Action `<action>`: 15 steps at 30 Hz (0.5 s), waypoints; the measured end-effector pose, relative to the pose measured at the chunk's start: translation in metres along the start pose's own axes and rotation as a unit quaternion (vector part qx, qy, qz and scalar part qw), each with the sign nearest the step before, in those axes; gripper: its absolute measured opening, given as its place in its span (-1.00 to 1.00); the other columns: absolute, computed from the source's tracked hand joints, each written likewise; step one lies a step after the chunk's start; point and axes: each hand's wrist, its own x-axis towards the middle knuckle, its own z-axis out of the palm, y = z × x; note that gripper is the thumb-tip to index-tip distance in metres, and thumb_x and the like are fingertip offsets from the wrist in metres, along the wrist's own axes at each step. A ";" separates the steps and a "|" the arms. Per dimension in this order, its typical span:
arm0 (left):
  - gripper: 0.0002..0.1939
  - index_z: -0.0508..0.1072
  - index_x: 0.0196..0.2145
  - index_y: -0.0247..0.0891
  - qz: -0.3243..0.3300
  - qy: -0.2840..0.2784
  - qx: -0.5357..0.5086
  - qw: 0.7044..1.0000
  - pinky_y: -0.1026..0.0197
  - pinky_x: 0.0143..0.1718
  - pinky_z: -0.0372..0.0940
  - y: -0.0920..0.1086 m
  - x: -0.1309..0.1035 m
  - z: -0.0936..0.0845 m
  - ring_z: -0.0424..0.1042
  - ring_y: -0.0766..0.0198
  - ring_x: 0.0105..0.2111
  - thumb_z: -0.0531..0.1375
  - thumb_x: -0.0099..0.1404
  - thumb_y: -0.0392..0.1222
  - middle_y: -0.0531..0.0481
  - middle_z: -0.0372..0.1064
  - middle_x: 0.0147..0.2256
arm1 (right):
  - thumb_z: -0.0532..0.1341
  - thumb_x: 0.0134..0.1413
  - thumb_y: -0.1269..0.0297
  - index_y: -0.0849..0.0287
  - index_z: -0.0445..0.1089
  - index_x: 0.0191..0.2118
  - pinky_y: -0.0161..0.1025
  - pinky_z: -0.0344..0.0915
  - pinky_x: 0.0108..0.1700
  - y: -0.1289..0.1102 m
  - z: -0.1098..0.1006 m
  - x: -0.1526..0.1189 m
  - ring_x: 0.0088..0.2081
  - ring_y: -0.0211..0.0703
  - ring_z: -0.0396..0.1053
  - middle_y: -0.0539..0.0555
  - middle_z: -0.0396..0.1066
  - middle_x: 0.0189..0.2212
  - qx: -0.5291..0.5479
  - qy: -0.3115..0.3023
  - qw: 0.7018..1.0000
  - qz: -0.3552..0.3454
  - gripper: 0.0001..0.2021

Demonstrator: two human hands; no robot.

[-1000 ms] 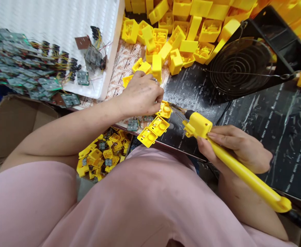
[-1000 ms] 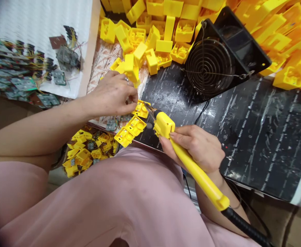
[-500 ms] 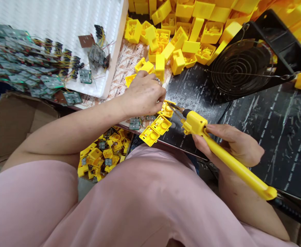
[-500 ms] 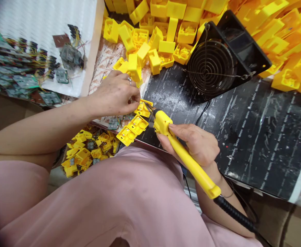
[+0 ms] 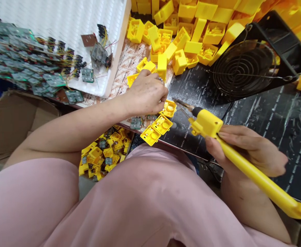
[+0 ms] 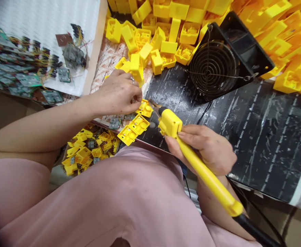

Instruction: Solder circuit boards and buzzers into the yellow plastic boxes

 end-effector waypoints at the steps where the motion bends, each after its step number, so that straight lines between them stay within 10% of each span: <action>1: -0.81 0.55 -0.47 -0.23 -0.002 -0.004 0.004 1.000 -0.16 0.01 0.29 0.000 0.000 -0.001 0.52 -0.04 -0.13 0.16 0.21 -0.19 -0.05 0.49 -0.44 | 0.52 0.02 0.33 0.05 0.47 -0.26 -0.34 0.40 -0.47 0.001 0.000 -0.003 -0.39 -0.21 0.59 -0.09 0.63 -0.34 -0.011 0.032 0.999 -0.021 -0.77; 6: -0.81 0.55 -0.46 -0.23 -0.002 -0.003 0.009 1.000 -0.13 0.01 0.29 0.002 0.001 -0.002 0.52 -0.05 -0.11 0.17 0.21 -0.17 -0.05 0.49 -0.43 | 0.52 -0.01 0.37 0.08 0.43 -0.28 -0.39 0.44 -0.45 0.001 0.005 -0.001 -0.42 -0.23 0.58 -0.10 0.61 -0.39 0.018 0.049 0.997 -0.064 -0.73; 10: -0.80 0.56 -0.42 -0.21 -0.009 -0.001 0.001 1.000 -0.13 0.05 0.29 -0.002 -0.002 -0.001 0.53 -0.08 -0.08 0.17 0.25 -0.12 -0.06 0.51 -0.41 | 0.51 0.01 0.36 0.03 0.49 0.07 -0.31 0.54 -0.39 0.003 0.006 -0.001 -0.42 -0.16 0.60 -0.03 0.65 -0.26 0.029 0.051 0.997 -0.054 -0.52; 15: -0.62 0.56 -0.03 -0.13 -0.002 0.037 -0.094 0.995 -0.04 0.07 0.35 -0.021 -0.028 -0.003 0.53 0.03 -0.05 0.20 0.30 0.09 -0.02 0.61 -0.13 | 0.52 0.00 0.29 -0.15 0.34 0.32 -0.29 0.50 -0.52 0.007 0.005 -0.010 -0.42 -0.10 0.61 -0.01 0.64 -0.10 0.032 0.072 0.997 -0.017 -0.25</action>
